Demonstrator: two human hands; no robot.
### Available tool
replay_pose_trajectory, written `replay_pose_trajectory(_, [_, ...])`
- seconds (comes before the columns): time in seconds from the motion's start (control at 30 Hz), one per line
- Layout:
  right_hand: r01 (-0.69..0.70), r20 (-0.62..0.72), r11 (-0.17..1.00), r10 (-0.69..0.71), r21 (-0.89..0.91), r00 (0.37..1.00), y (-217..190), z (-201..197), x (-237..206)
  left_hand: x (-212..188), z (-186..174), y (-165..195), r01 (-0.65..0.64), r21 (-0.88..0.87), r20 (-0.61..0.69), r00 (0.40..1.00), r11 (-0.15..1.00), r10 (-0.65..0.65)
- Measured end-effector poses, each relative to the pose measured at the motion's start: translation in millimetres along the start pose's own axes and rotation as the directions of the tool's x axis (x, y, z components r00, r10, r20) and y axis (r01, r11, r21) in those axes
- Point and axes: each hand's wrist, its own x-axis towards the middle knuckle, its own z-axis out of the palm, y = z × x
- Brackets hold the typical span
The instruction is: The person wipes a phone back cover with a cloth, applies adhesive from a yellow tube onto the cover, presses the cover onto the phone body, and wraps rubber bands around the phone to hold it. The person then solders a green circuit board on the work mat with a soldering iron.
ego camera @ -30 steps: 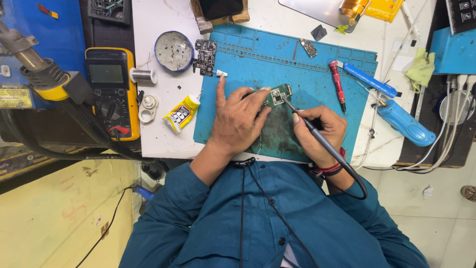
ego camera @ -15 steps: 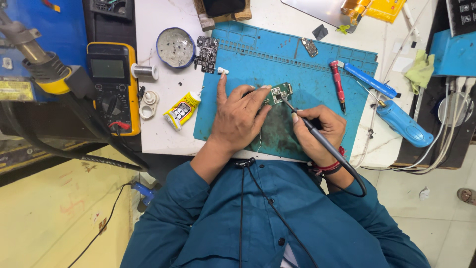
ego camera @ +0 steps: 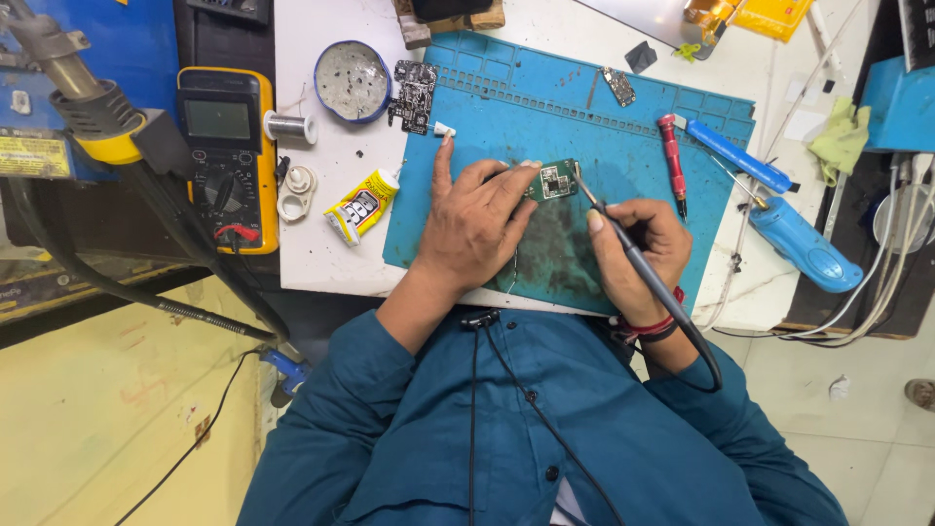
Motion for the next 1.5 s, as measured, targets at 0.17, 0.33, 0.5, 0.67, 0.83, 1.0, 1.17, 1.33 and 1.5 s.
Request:
replay_pose_trajectory(0.17, [0.011,-0.036,0.999,-0.012,-0.032,0.999,3,2,-2,2,-2,-1,-0.031,0.026,0.03,0.999,0.999,0.03])
replay_pose_trajectory(0.33, [0.054,-0.007,0.999,-0.054,0.001,0.999,-7,5,2,1,-3,1,0.003,0.025,-0.046,0.999,1.0,-0.002])
replay_pose_trajectory(0.5, [0.161,0.148,0.892,-0.108,-0.422,0.983,-24,11,10,0,-3,1,0.033,0.033,-0.033,0.999,0.999,-0.032])
replay_pose_trajectory(0.67, [0.295,0.203,0.849,-0.226,-0.438,0.953,-29,10,11,0,-1,1,0.048,0.107,-0.086,0.996,0.993,-0.039])
replay_pose_trajectory(0.83, [0.15,0.04,0.983,-0.147,-0.108,0.988,-19,11,5,0,-2,1,0.045,0.103,-0.057,0.998,0.994,-0.04])
replay_pose_trajectory(1.0, [0.226,0.065,0.945,-0.217,-0.238,0.974,-13,5,4,4,-5,4,0.031,0.078,-0.003,1.0,0.996,-0.031])
replay_pose_trajectory(1.17, [0.145,0.077,0.969,-0.132,-0.198,0.988,-16,1,4,7,-6,5,0.031,0.064,0.057,0.998,0.997,-0.035])
replay_pose_trajectory(1.33, [0.143,0.103,0.963,-0.123,-0.227,0.987,-16,2,3,5,-8,3,-0.013,0.054,0.033,0.999,0.998,0.012])
replay_pose_trajectory(1.5, [0.215,0.165,0.945,-0.178,-0.245,0.97,-14,4,4,2,-7,2,0.057,0.038,0.0,0.998,0.998,-0.057])
